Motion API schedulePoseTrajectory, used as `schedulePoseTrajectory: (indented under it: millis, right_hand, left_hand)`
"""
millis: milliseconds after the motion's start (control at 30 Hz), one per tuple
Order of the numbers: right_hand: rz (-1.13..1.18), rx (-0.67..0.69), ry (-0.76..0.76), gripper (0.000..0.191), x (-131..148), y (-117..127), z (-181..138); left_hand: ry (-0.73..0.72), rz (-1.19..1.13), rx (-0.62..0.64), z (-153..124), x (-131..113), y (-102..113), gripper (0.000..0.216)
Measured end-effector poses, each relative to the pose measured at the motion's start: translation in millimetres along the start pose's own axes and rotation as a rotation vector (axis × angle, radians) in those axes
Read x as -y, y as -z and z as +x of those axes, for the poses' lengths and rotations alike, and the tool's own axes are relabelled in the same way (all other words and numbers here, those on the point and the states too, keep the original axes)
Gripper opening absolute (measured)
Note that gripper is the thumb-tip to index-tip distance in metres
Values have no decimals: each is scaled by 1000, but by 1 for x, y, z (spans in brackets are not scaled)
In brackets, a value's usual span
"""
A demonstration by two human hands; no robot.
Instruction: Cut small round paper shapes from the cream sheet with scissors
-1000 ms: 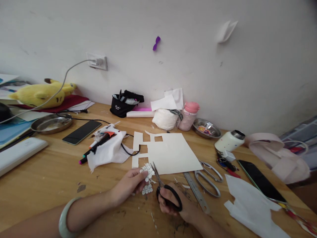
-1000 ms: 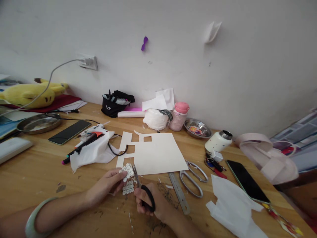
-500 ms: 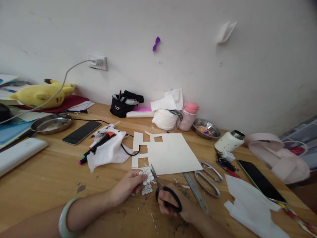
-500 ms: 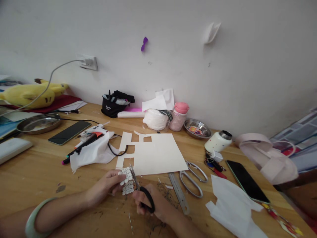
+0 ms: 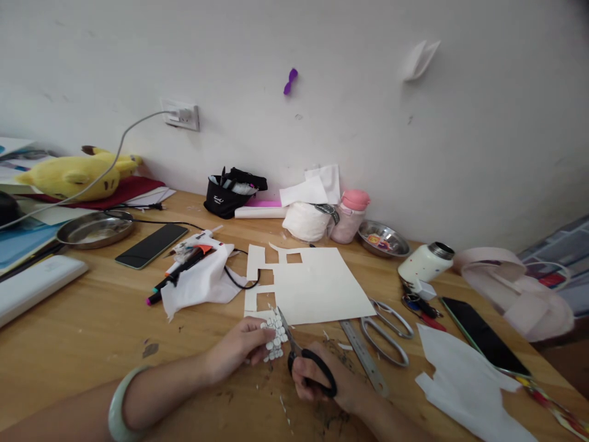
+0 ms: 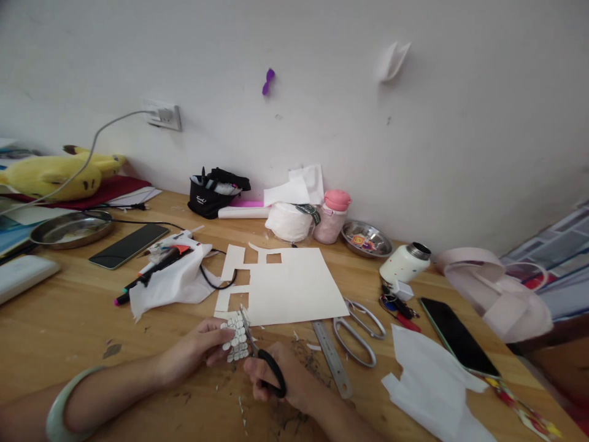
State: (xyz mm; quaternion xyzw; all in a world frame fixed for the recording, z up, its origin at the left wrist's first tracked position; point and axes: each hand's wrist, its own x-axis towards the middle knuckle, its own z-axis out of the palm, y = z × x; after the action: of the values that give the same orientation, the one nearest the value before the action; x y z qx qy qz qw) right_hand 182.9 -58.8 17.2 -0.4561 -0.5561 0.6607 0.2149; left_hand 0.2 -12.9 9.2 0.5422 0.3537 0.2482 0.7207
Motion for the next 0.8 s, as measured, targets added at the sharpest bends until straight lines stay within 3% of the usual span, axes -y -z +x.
schedulePoseTrajectory:
  millis: [433,800]
  right_hand:
    - [-17,-32,-58,59,11,-4,-1]
    - [-12,-21,36,53,2,-2,1]
  left_hand:
    - [-8,10,-6,0,1,0,38]
    - [7,-14,-28,1,0,-1,36]
